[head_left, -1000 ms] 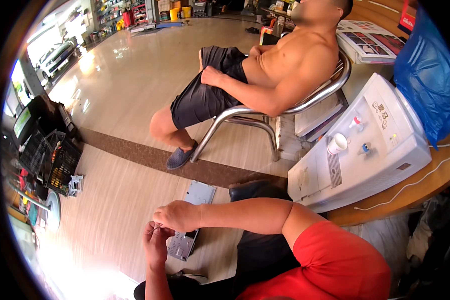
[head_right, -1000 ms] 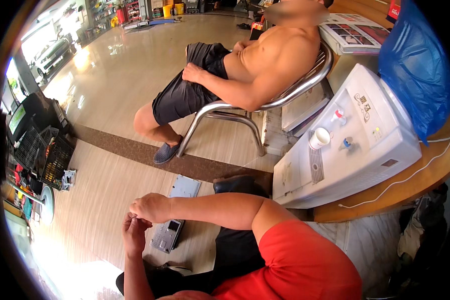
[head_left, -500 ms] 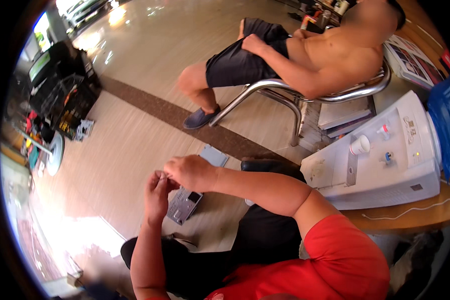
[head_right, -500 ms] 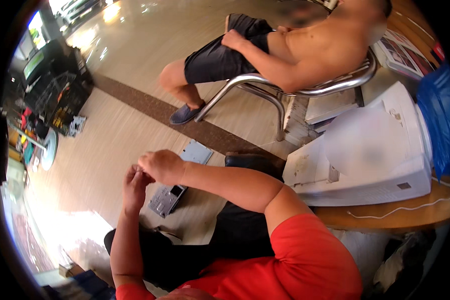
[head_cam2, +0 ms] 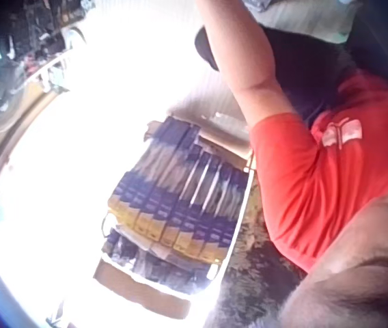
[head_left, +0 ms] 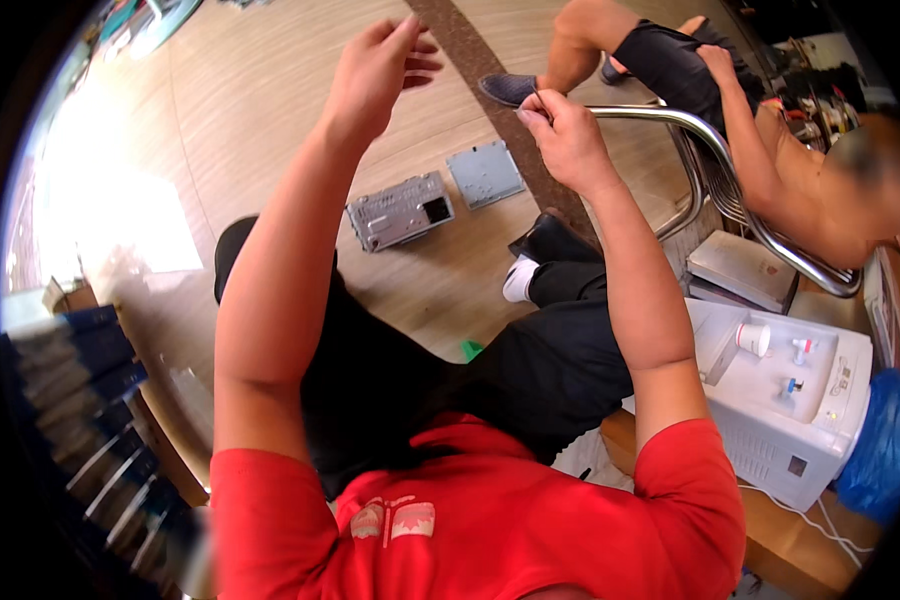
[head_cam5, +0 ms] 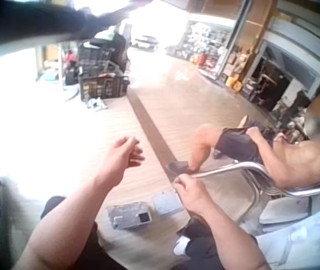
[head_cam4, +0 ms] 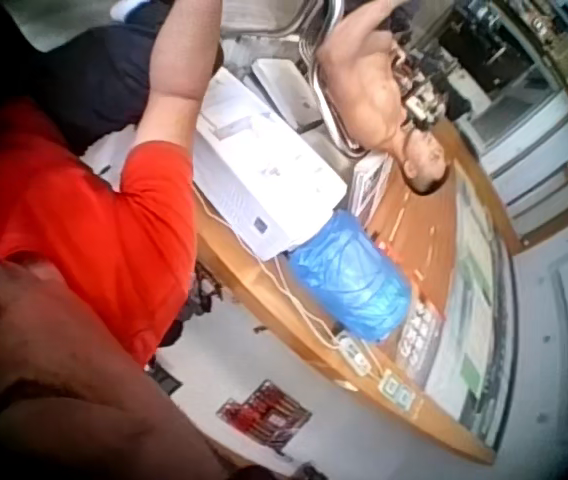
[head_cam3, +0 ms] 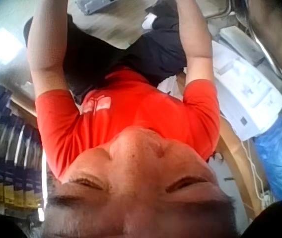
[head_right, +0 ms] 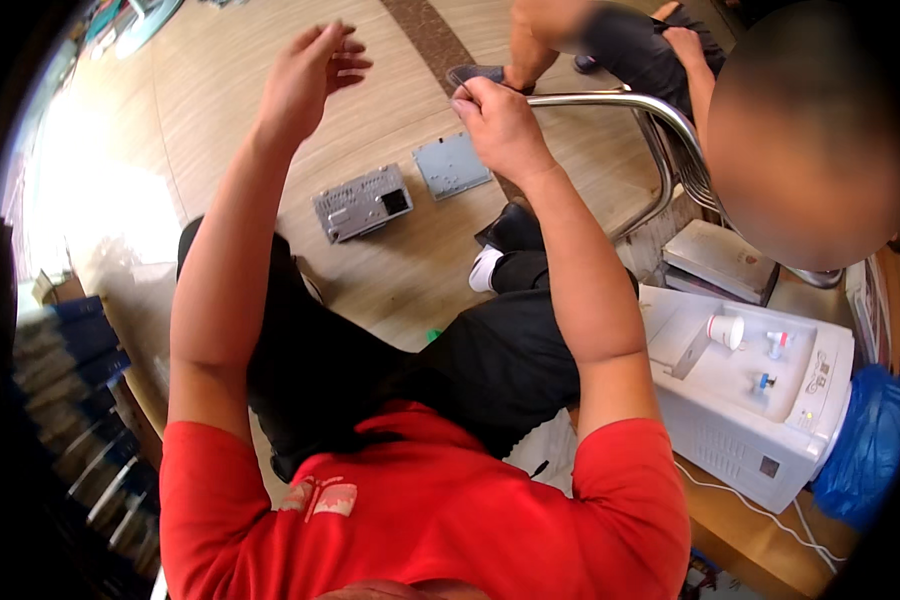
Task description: The person handles a small electronic device by hand and using a screwdriver. They remove and replace small metal plates and screws.
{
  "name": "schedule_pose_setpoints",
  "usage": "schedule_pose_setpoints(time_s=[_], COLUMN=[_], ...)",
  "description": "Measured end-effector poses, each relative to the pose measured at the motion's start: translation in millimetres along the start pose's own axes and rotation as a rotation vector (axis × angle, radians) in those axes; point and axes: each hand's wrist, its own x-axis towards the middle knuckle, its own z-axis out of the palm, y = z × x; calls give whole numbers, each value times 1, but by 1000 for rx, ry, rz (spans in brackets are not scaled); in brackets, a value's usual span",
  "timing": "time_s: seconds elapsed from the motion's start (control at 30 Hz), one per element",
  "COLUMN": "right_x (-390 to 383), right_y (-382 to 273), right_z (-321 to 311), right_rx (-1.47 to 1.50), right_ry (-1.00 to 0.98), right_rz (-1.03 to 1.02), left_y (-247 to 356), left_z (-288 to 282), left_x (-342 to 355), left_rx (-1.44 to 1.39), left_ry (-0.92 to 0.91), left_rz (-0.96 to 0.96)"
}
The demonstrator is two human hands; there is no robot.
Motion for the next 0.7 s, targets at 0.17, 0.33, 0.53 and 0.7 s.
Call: schedule_pose_setpoints(time_s=[0.17, 0.33, 0.53, 0.7], right_x=[-18, -72, -94, -74], right_y=[47, 111, 102, 95], right_z=[93, 198, 243, 235], right_rx=[-32, 189, -56, -91], right_ry=[-270, -369, -316, -311], right_rz=[69, 408, 242, 210], left_y=[24, 31, 39, 49], left_z=[-7, -9, -23, -41], left_x=[8, 11, 3, 0], left_rx=[-163, -234, -244, -227], left_ry=[123, 101, 100, 104], left_rz=[-12, 36, 32, 41])
